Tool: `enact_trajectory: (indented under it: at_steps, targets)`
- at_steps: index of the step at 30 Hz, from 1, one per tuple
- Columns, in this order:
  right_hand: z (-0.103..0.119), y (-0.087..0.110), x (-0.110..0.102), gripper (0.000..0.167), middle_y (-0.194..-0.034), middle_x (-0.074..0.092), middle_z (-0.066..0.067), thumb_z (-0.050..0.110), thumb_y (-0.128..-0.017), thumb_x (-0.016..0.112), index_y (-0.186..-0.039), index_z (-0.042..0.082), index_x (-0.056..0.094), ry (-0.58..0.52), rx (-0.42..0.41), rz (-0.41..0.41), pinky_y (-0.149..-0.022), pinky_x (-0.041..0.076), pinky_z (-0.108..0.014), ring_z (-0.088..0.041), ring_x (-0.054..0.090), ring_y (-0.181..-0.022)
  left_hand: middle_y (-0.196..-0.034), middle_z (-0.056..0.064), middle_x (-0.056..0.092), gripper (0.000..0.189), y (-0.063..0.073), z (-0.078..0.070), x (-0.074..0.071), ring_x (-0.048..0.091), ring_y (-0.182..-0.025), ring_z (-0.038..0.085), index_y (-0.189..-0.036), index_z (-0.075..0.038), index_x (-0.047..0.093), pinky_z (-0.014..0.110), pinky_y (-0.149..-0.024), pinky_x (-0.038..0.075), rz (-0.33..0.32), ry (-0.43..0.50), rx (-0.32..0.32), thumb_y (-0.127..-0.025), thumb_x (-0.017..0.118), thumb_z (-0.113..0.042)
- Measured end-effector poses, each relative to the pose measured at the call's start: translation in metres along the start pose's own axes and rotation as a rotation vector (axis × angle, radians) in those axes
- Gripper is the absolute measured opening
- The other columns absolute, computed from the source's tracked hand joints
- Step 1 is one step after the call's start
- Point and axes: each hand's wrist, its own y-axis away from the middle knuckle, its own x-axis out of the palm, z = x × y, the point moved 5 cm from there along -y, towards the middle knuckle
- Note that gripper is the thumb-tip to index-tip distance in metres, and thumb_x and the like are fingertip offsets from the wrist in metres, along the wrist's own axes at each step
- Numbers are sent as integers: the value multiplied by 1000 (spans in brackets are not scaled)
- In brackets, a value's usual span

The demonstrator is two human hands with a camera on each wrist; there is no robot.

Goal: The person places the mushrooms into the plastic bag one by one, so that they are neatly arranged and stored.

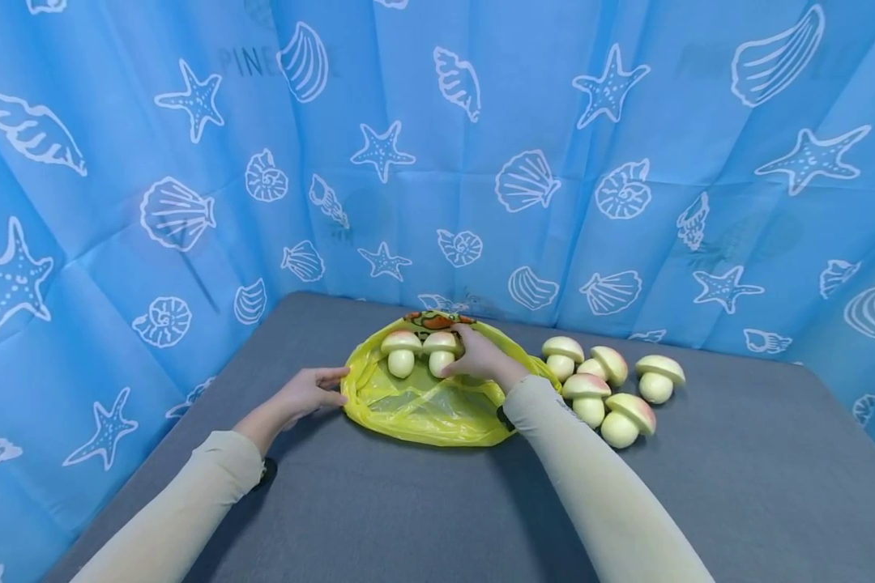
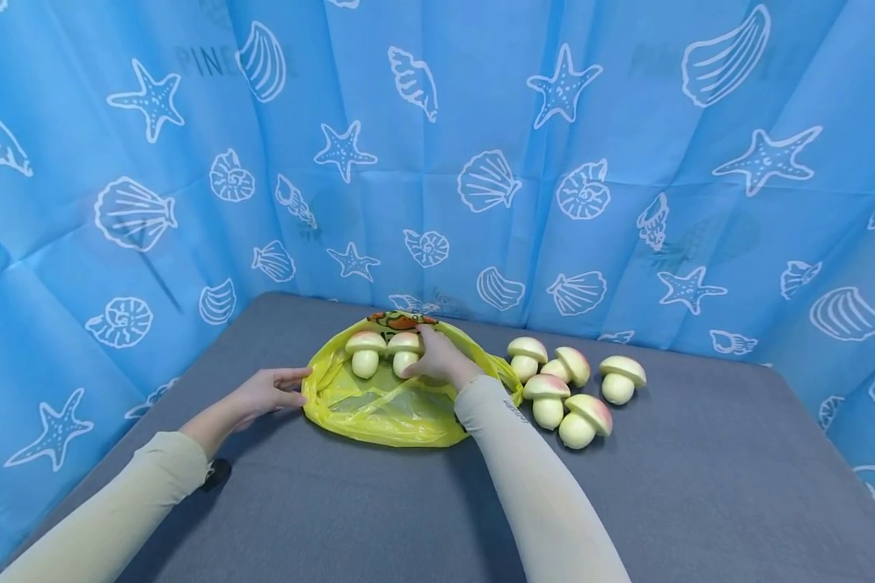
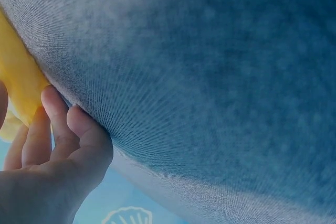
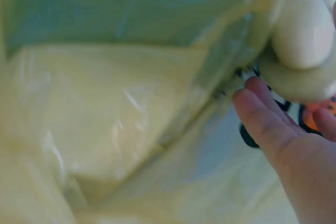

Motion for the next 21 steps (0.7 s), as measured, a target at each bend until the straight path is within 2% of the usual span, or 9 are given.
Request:
enact_trajectory:
  at_steps: [6, 9, 12, 16, 19, 21]
  targets:
    - [5, 10, -12, 88, -155, 26, -22, 16, -85, 77, -152, -1, 22, 7, -26, 21, -110, 30, -50, -38, 28, -140, -151, 26, 32, 61, 1, 0, -1, 27, -139, 42, -148, 2, 35, 58, -107, 30, 4, 2, 5, -94, 62, -7]
    - [8, 18, -19, 85, -154, 27, -24, 13, -86, 75, -152, -1, 22, 9, -52, 24, -110, 31, -50, -39, 29, -139, -152, 26, 31, 62, 2, -2, -1, 27, -140, 42, -148, 2, 34, 58, -108, 30, 10, -1, 12, -94, 62, -7]
    - [9, 27, -26, 85, -152, 31, -25, 12, -86, 74, -153, 1, 23, 7, -61, 21, -105, 37, -50, -40, 36, -135, -152, 26, 31, 62, 2, -3, 0, 27, -140, 42, -148, 2, 34, 57, -107, 30, 13, -3, 12, -94, 62, -7]
    - [8, 41, -34, 84, -148, 35, -27, 12, -87, 74, -153, 5, 24, -2, -52, 10, -94, 46, -49, -40, 52, -120, -151, 26, 31, 62, 2, -4, 0, 28, -140, 42, -148, 3, 34, 57, -107, 30, 19, 0, 10, -94, 63, -7]
    - [8, 51, -40, 81, -146, 37, -28, 12, -88, 73, -153, 5, 25, -4, -60, 3, -89, 50, -46, -39, 57, -113, -151, 26, 31, 62, 2, -4, 0, 28, -139, 42, -148, 3, 34, 57, -107, 30, 20, -1, 6, -94, 63, -7]
    - [6, 57, -44, 79, -146, 37, -28, 13, -88, 73, -152, 5, 26, -2, -70, -4, -87, 51, -46, -39, 57, -114, -151, 26, 32, 62, 2, -4, 0, 28, -139, 41, -148, 3, 35, 57, -108, 30, 17, 4, 3, -94, 63, -6]
